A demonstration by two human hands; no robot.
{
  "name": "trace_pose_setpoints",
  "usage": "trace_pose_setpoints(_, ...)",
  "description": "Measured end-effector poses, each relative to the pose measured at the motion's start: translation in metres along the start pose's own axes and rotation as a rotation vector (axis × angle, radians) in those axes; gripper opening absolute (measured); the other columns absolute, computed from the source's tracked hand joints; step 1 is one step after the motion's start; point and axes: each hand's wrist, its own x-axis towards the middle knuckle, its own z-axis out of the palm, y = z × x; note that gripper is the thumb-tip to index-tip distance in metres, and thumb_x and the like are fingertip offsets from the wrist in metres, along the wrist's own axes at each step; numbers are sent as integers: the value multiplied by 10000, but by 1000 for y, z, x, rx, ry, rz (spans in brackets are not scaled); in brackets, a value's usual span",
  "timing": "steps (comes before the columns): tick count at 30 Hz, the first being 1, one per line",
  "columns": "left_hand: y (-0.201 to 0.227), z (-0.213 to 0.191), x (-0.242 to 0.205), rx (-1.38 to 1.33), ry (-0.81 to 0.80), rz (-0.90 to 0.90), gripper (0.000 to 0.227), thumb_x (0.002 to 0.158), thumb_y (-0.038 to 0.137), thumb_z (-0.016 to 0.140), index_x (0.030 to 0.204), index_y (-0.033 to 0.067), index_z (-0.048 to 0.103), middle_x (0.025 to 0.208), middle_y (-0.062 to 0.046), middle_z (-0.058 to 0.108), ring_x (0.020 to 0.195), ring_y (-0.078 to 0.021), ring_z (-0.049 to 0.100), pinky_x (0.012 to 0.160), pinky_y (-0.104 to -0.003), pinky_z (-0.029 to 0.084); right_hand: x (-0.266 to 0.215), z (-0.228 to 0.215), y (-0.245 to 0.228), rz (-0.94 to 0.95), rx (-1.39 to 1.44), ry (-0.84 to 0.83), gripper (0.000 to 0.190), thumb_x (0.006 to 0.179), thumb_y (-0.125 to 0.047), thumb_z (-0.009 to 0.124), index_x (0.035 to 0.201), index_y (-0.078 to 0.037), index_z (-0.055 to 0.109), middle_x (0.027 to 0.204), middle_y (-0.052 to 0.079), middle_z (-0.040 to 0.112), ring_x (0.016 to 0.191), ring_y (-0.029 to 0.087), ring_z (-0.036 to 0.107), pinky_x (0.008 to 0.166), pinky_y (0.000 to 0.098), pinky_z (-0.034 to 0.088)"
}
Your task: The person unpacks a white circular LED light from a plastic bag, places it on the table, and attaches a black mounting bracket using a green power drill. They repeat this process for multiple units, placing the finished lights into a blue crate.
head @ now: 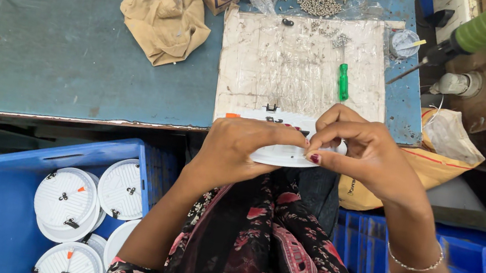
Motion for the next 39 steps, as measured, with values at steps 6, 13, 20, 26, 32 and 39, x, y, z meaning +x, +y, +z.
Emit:
trace_pose_setpoints(6, 2, 2, 4, -10, 4, 9, 326, 853, 245, 813, 1166, 244, 721, 1058, 26, 769, 926, -203, 755, 773, -335, 582, 5, 3, 0, 25, -119, -3, 170, 802, -97, 817, 960, -44, 787, 966, 10, 621, 940, 117, 556, 826, 258, 426)
trace_pose_setpoints(13, 6, 4, 7, 7, -18, -16, 363, 866, 266, 799, 1214, 270, 697, 1052, 18, 771, 903, -216, 752, 732, -345, 572, 10, -2, -2, 129, -97, -32, 158, 784, -123, 834, 814, -39, 703, 953, -10, 563, 889, 107, 501, 766, 266, 386)
trace_pose_setpoints(20, 4, 5, 9, 39, -14, -15, 441, 836, 274, 812, 1254, 293, 674, 1058, 6, 772, 898, -231, 751, 717, -357, 576, 21, -10, -7, 219, -133, -113, 204, 794, -144, 822, 830, -74, 633, 896, -25, 484, 817, 96, 410, 735, 267, 357)
trace_pose_setpoints(26, -1, 3, 10, 31, -2, -19, 448, 832, 262, 815, 1256, 290, 672, 1017, -18, 771, 875, -244, 751, 716, -373, 577, 26, -9, -13, 278, -21, -99, 168, 847, -119, 767, 848, -72, 605, 913, -39, 485, 830, 76, 418, 750, 252, 368)
trace_pose_setpoints(32, -2, 1, 10, 44, -4, -34, 436, 843, 276, 820, 1252, 295, 670, 925, -26, 759, 827, -248, 747, 687, -381, 563, 26, -4, -14, 234, -77, -66, 183, 835, -112, 777, 841, -61, 602, 903, -31, 493, 823, 80, 418, 736, 256, 368)
trace_pose_setpoints(39, -2, 2, 10, 31, 20, -7, 424, 850, 318, 809, 1246, 303, 659, 958, -11, 764, 823, -242, 747, 683, -370, 564, 30, -8, -14, 168, -219, -114, 217, 788, -174, 803, 821, -87, 607, 874, -44, 505, 798, 71, 418, 714, 251, 362)
